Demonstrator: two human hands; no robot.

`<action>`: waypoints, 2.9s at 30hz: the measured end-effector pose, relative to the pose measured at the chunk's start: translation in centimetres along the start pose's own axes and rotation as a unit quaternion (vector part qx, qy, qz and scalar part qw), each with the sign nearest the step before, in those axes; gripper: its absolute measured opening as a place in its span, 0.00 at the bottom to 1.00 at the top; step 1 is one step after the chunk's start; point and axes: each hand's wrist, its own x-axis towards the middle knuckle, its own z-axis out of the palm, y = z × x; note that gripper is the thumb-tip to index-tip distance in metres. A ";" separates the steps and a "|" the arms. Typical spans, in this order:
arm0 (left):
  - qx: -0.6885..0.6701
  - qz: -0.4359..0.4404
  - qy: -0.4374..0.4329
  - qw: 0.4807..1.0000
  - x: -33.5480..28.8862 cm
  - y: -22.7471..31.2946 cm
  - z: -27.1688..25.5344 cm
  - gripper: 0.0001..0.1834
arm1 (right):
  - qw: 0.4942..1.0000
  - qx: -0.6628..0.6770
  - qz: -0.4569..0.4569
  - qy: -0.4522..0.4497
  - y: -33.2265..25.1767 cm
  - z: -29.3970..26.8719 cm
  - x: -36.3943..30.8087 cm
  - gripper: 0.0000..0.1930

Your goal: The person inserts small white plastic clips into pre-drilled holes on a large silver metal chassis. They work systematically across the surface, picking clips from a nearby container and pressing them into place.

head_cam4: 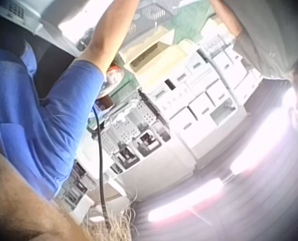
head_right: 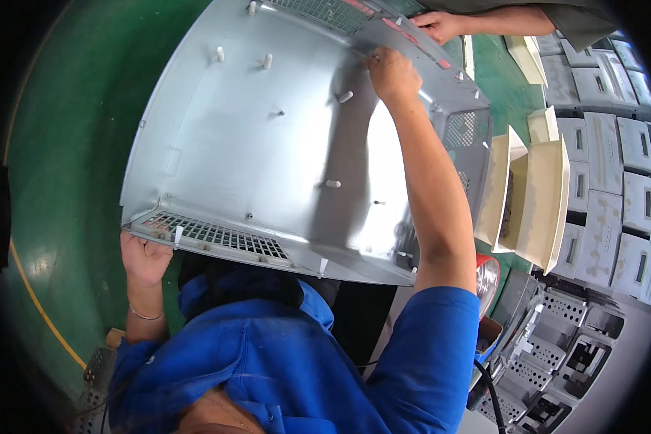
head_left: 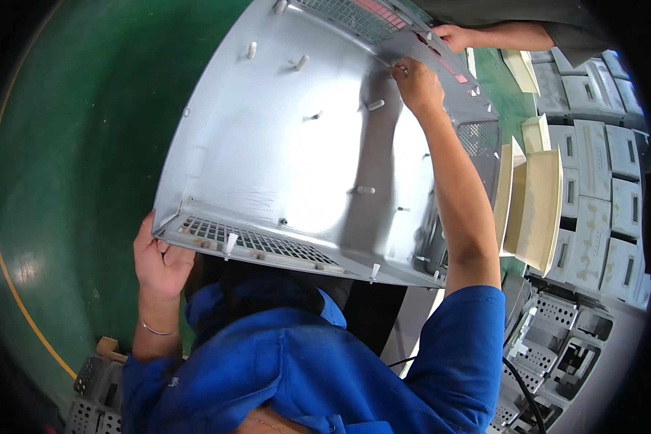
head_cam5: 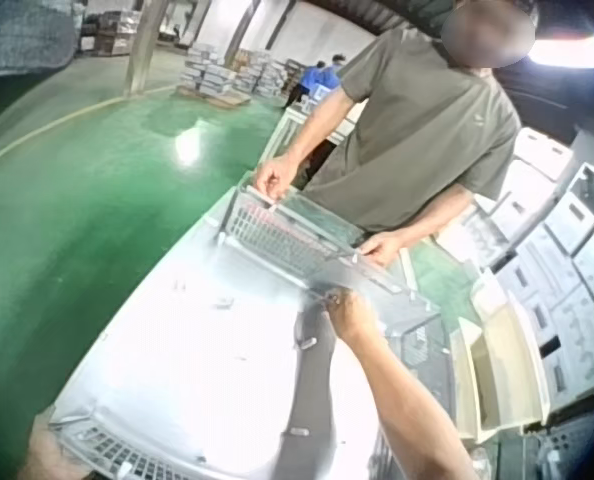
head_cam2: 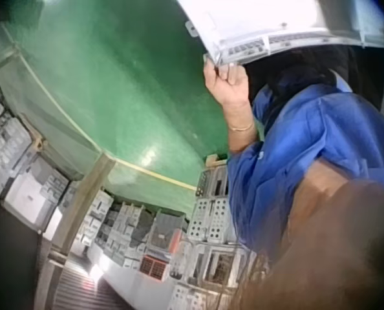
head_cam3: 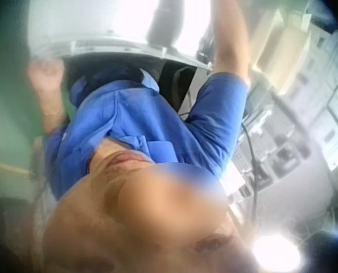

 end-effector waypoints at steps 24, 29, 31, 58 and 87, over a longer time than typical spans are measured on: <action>0.090 -0.008 -0.039 0.995 0.0 -0.1 -0.3 0.11 | 0.980 0.078 -0.176 0.054 -15.8 1.6 4.7 0.13; 0.087 -0.001 -0.050 0.995 -0.3 0.4 0.2 0.11 | 0.957 0.150 -0.225 0.102 -14.0 3.2 4.6 0.12; 0.087 0.011 -0.045 0.995 -0.8 0.7 0.6 0.11 | 0.929 0.283 -0.215 0.102 -13.1 2.4 4.7 0.11; 0.016 0.066 -0.292 0.954 -4.6 3.5 6.7 0.18 | 0.399 0.839 0.014 -0.370 -7.3 -9.2 -11.1 0.13; 0.250 -0.137 -0.341 0.896 -5.9 -9.3 12.3 0.27 | 0.838 0.401 -0.328 -0.173 -5.8 -12.0 -20.8 0.10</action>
